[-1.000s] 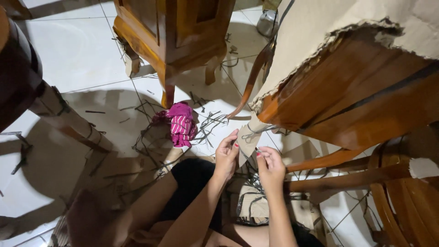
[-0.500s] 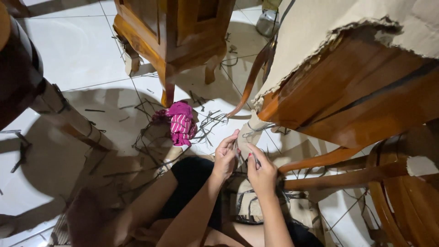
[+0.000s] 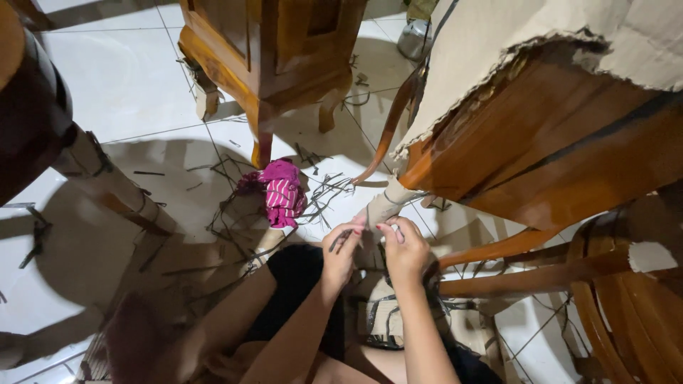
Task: Wrapping cardboard around a chair leg and securing it with thin ties for protection.
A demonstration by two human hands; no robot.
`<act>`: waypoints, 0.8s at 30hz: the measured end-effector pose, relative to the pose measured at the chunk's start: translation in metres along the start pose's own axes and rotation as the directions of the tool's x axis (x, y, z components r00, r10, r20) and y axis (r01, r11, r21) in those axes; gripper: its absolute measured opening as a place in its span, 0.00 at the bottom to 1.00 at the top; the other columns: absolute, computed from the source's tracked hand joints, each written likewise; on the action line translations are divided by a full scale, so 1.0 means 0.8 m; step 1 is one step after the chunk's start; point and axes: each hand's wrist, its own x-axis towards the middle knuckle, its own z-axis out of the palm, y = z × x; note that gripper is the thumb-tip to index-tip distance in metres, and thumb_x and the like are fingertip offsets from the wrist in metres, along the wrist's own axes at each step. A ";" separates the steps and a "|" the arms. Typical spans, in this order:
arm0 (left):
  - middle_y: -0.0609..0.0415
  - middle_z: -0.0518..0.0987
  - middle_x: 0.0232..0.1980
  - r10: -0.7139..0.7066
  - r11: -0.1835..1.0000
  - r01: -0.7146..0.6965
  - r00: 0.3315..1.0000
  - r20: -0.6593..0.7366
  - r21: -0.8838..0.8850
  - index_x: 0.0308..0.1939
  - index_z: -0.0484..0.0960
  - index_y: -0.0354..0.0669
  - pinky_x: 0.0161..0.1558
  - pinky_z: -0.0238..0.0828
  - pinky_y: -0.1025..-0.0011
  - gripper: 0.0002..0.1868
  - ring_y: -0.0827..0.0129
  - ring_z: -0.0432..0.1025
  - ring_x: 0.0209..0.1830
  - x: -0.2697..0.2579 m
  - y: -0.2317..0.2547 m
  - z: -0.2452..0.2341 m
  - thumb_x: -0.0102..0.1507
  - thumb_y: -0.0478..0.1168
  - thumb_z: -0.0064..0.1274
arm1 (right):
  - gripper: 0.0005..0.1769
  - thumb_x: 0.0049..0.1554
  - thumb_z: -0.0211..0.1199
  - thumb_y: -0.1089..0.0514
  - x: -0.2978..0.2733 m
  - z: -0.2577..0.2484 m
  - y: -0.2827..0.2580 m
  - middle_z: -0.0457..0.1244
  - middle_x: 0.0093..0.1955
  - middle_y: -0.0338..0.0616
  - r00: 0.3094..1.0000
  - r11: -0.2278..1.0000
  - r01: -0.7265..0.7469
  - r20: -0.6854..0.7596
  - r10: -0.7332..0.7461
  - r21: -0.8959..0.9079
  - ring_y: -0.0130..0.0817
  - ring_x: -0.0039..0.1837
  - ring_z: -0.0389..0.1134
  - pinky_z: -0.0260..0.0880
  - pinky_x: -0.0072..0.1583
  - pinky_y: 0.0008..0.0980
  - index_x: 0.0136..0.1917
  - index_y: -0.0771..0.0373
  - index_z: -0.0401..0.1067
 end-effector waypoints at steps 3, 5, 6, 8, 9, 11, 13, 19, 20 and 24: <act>0.45 0.88 0.47 0.135 0.972 -0.165 0.975 0.177 0.168 0.38 0.89 0.43 0.58 0.74 0.63 0.02 0.61 0.81 0.53 -0.016 0.041 0.008 0.62 0.35 0.63 | 0.13 0.45 0.81 0.51 0.003 0.011 0.009 0.72 0.38 0.35 0.991 0.991 -0.132 0.020 0.131 0.007 0.41 0.45 0.75 0.78 0.46 0.38 0.41 0.46 0.79; 0.46 0.88 0.44 0.194 0.956 -0.230 0.962 0.193 0.183 0.35 0.90 0.44 0.60 0.71 0.60 0.01 0.58 0.81 0.50 -0.017 0.026 0.010 0.60 0.34 0.65 | 0.11 0.46 0.80 0.52 -0.001 0.012 0.002 0.72 0.36 0.35 0.990 0.990 -0.142 0.007 0.142 -0.005 0.41 0.46 0.75 0.78 0.45 0.37 0.41 0.44 0.79; 0.47 0.88 0.41 0.253 0.936 -0.294 0.944 0.212 0.192 0.32 0.90 0.46 0.63 0.69 0.57 0.03 0.56 0.81 0.48 -0.017 0.018 0.012 0.58 0.33 0.67 | 0.10 0.47 0.79 0.53 -0.001 0.012 -0.001 0.71 0.35 0.35 0.988 0.988 -0.152 -0.010 0.152 -0.018 0.42 0.46 0.75 0.77 0.45 0.37 0.41 0.43 0.79; 0.52 0.88 0.40 0.278 0.908 -0.344 0.922 0.271 0.239 0.32 0.90 0.49 0.62 0.68 0.58 0.05 0.58 0.82 0.47 -0.019 0.038 0.017 0.59 0.32 0.63 | 0.11 0.48 0.78 0.57 -0.005 0.015 -0.007 0.71 0.33 0.38 0.991 0.991 -0.135 -0.016 0.134 -0.010 0.45 0.45 0.75 0.77 0.44 0.38 0.42 0.42 0.80; 0.57 0.89 0.38 0.299 0.874 -0.395 0.896 0.329 0.282 0.32 0.90 0.52 0.62 0.68 0.59 0.08 0.61 0.82 0.47 -0.020 0.048 0.020 0.60 0.32 0.59 | 0.12 0.49 0.77 0.60 -0.006 0.017 -0.011 0.70 0.31 0.41 0.993 0.993 -0.115 -0.020 0.115 -0.001 0.49 0.44 0.74 0.77 0.43 0.39 0.42 0.41 0.80; 0.58 0.89 0.40 0.335 0.822 -0.453 0.874 0.351 0.344 0.34 0.90 0.54 0.61 0.68 0.59 0.09 0.61 0.82 0.46 -0.020 0.054 0.025 0.60 0.32 0.59 | 0.12 0.49 0.75 0.61 -0.014 0.008 -0.007 0.72 0.33 0.41 0.998 0.997 -0.055 0.011 0.054 0.054 0.47 0.44 0.75 0.76 0.45 0.39 0.44 0.43 0.80; 0.59 0.88 0.41 0.369 0.762 -0.507 0.851 0.375 0.403 0.35 0.90 0.56 0.59 0.68 0.60 0.10 0.61 0.82 0.46 -0.021 0.066 0.029 0.60 0.32 0.60 | 0.13 0.50 0.73 0.62 -0.022 0.005 0.001 0.73 0.35 0.40 0.999 0.994 0.004 0.038 -0.008 0.112 0.45 0.44 0.76 0.76 0.47 0.38 0.47 0.44 0.80; 0.64 0.88 0.38 0.484 0.575 -0.691 0.719 0.499 0.439 0.35 0.89 0.59 0.56 0.70 0.62 0.08 0.68 0.81 0.40 -0.018 0.116 0.034 0.59 0.35 0.63 | 0.14 0.53 0.74 0.58 -0.041 0.016 0.024 0.74 0.38 0.42 0.999 0.962 0.030 0.027 -0.039 0.272 0.40 0.46 0.76 0.74 0.51 0.37 0.53 0.49 0.79; 0.65 0.88 0.39 0.490 0.565 -0.713 0.695 0.526 0.416 0.35 0.89 0.58 0.56 0.70 0.62 0.08 0.68 0.82 0.40 -0.018 0.121 0.035 0.60 0.35 0.62 | 0.13 0.53 0.74 0.58 -0.042 0.018 0.028 0.74 0.39 0.43 0.999 0.948 0.007 0.037 -0.020 0.319 0.39 0.46 0.76 0.74 0.51 0.35 0.52 0.50 0.79; 0.65 0.88 0.41 0.479 0.592 -0.723 0.671 0.565 0.356 0.37 0.88 0.58 0.56 0.71 0.61 0.06 0.67 0.82 0.42 -0.016 0.124 0.034 0.60 0.37 0.62 | 0.10 0.53 0.70 0.66 -0.034 0.008 0.010 0.72 0.35 0.40 0.997 0.939 0.065 0.012 -0.073 0.339 0.38 0.40 0.75 0.73 0.49 0.33 0.45 0.51 0.80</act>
